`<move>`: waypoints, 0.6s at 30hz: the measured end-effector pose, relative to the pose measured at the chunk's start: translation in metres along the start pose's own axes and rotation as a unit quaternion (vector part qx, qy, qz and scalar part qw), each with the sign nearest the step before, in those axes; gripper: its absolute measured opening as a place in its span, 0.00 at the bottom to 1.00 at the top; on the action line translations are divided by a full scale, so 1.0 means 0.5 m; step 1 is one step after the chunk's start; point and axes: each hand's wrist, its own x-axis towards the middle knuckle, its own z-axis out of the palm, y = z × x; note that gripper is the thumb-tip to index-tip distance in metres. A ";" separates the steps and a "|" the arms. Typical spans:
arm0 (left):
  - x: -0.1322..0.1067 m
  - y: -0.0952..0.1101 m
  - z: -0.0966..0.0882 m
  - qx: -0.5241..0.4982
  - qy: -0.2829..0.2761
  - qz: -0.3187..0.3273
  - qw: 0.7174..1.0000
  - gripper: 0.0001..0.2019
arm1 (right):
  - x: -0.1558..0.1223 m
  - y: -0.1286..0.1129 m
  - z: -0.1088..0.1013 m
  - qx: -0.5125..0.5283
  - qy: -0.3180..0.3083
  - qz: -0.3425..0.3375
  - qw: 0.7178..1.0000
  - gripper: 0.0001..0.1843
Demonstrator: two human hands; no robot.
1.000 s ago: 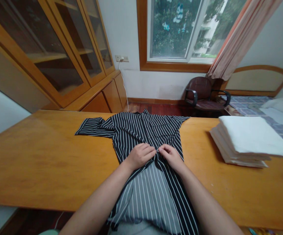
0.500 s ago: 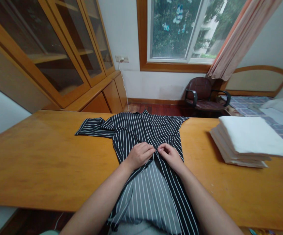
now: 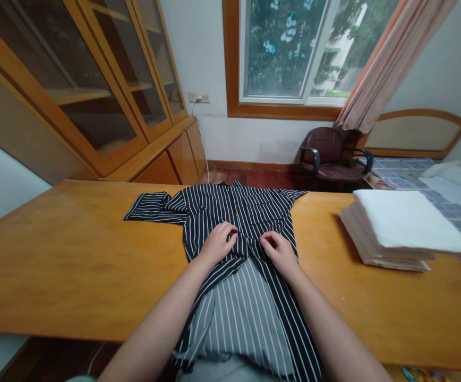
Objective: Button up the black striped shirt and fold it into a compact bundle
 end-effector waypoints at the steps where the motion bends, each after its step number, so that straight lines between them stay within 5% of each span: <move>1: -0.001 -0.005 -0.004 -0.001 -0.011 0.004 1.000 0.06 | 0.000 0.002 -0.001 -0.008 -0.002 -0.006 1.000 0.10; 9: -0.057 -0.050 -0.066 0.045 -0.100 0.018 0.994 0.12 | -0.001 0.023 -0.022 -0.130 -0.064 -0.096 0.985 0.09; 18: -0.109 -0.097 -0.091 0.143 -0.166 -0.001 0.976 0.26 | -0.002 0.027 -0.026 -0.227 -0.133 -0.154 0.952 0.22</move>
